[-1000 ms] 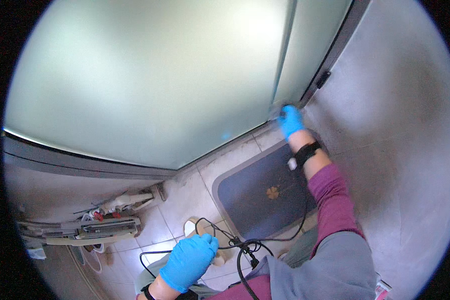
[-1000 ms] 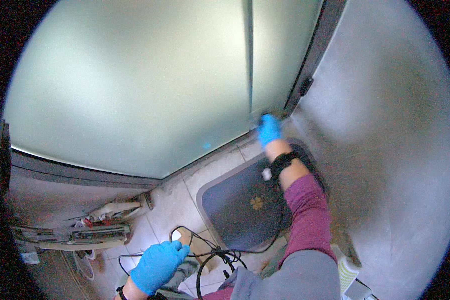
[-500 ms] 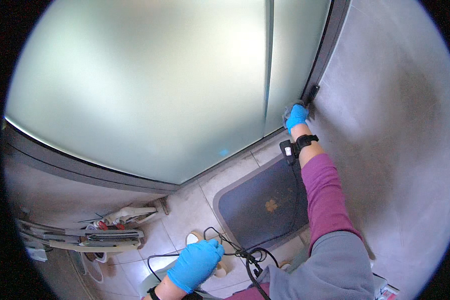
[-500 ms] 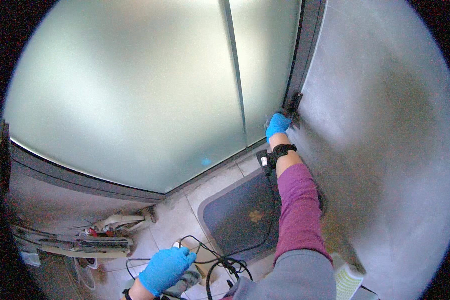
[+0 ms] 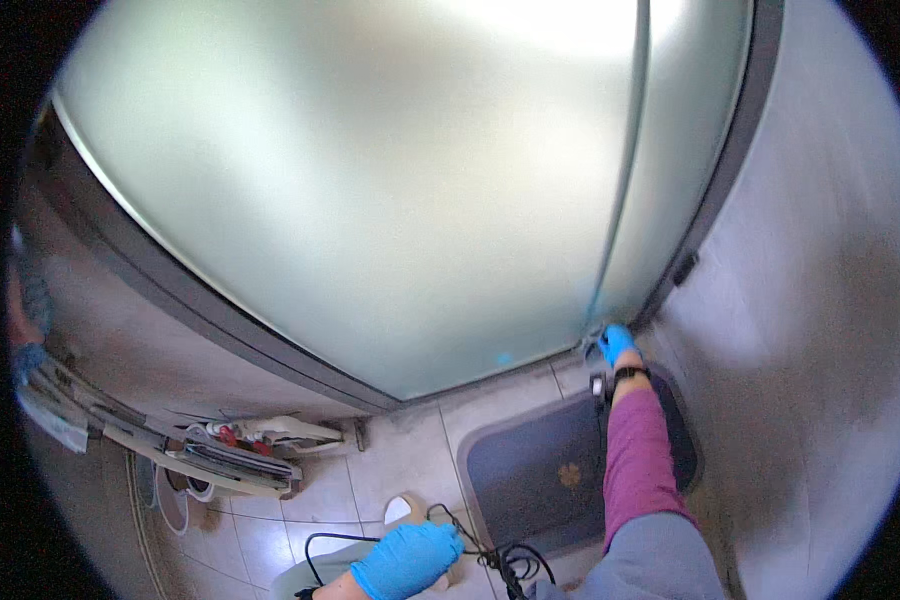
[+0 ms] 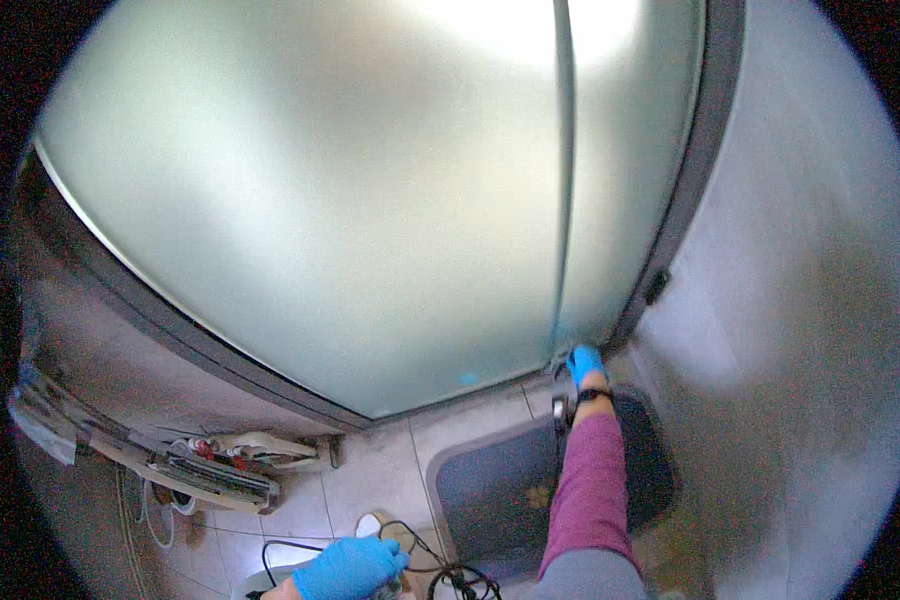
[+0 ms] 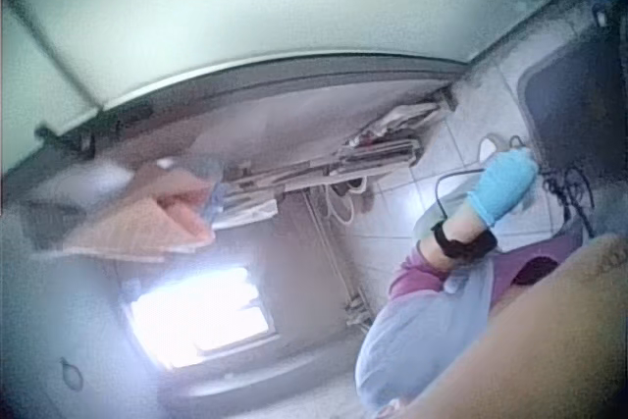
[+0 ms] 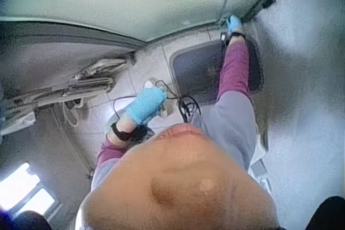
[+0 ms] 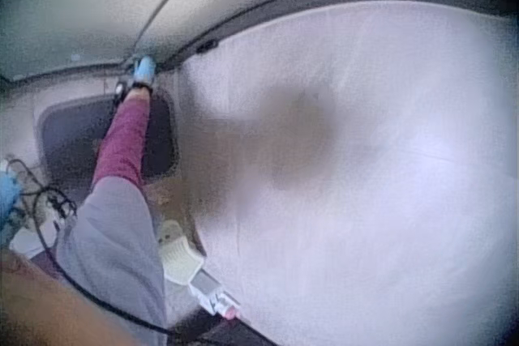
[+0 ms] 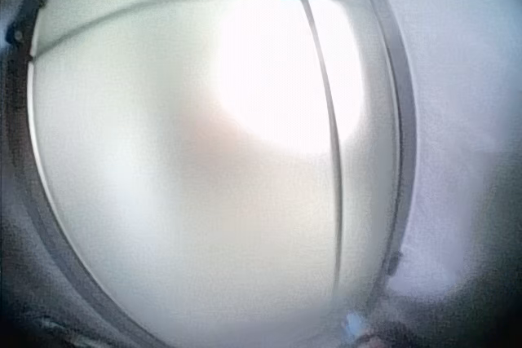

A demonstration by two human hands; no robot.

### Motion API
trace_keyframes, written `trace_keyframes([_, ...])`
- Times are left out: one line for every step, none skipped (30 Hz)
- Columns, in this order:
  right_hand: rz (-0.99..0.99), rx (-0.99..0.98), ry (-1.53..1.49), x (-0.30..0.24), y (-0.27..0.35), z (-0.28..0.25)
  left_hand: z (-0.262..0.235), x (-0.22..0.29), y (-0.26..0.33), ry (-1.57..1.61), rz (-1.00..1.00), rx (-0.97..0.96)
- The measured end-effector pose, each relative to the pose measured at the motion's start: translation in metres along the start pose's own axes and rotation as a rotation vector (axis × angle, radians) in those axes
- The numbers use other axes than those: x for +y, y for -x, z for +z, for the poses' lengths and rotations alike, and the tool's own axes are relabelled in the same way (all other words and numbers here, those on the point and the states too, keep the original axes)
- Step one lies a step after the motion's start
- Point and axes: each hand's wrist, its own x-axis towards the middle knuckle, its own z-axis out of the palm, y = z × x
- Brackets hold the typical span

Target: The person wipes a frosted glass door with a cloth, cleaning the frame and surface in a bathroom. They then move to a kitchen area and rinse the cloth in the sink.

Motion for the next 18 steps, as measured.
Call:
trace_keyframes([0.129,-0.119,-0.478,-0.012,0.0,0.008,-0.002,0.003,0.001,-0.003,0.015,-0.003])
trace_keyframes([0.348,-0.12,-1.222,-0.023,0.006,0.016,-0.004,0.005,0.0,-0.008,0.033,-0.008])
trace_keyframes([0.654,-0.135,-1.715,-0.033,0.008,0.02,-0.006,0.007,0.0,-0.027,0.051,0.04])
trace_keyframes([0.666,-0.14,-1.848,-0.039,0.007,0.02,-0.008,0.01,0.0,-0.054,0.027,0.036])
trace_keyframes([0.547,-0.081,-1.616,-0.042,0.004,0.018,-0.009,0.013,0.0,-0.081,0.008,0.036])
trace_keyframes([0.494,-0.051,-1.461,-0.039,-0.003,0.01,-0.01,0.015,-0.001,-0.108,-0.008,0.037])
trace_keyframes([0.197,0.091,-1.226,-0.034,-0.011,0.0,-0.01,0.017,-0.001,-0.125,-0.001,0.056])
trace_keyframes([0.271,0.147,-1.186,-0.023,-0.018,-0.017,-0.01,0.019,-0.001,-0.119,0.01,0.078])
trace_keyframes([0.306,0.182,-1.319,-0.009,-0.023,-0.037,-0.009,0.021,-0.002,-0.107,0.025,0.095])
trace_keyframes([0.635,0.107,-1.616,0.003,-0.031,-0.06,-0.008,0.023,-0.001,-0.09,0.04,0.107])
trace_keyframes([0.556,0.188,-1.659,0.009,-0.038,-0.081,-0.007,0.025,-0.002,-0.074,0.056,0.104])
trace_keyframes([0.481,0.266,-1.694,0.014,-0.04,-0.104,-0.006,0.027,-0.002,-0.078,0.065,0.12])
trace_keyframes([0.518,0.218,-1.638,0.011,-0.038,-0.12,-0.004,0.029,-0.003,-0.076,0.074,0.137])
trace_keyframes([0.552,0.174,-1.581,0.004,-0.041,-0.137,-0.003,0.031,-0.004,-0.074,0.086,0.157])
trace_keyframes([0.587,0.116,-1.532,-0.006,-0.04,-0.152,-0.003,0.033,-0.006,-0.069,0.109,0.174])
trace_keyframes([0.521,0.157,-1.415,-0.019,-0.042,-0.167,-0.004,0.035,-0.01,-0.068,0.132,0.195])
trace_keyframes([0.492,0.178,-1.335,-0.033,-0.044,-0.182,-0.005,0.036,-0.014,-0.067,0.153,0.22])
trace_keyframes([0.423,0.18,-1.211,-0.043,-0.045,-0.197,-0.006,0.037,-0.019,-0.075,0.142,0.195])
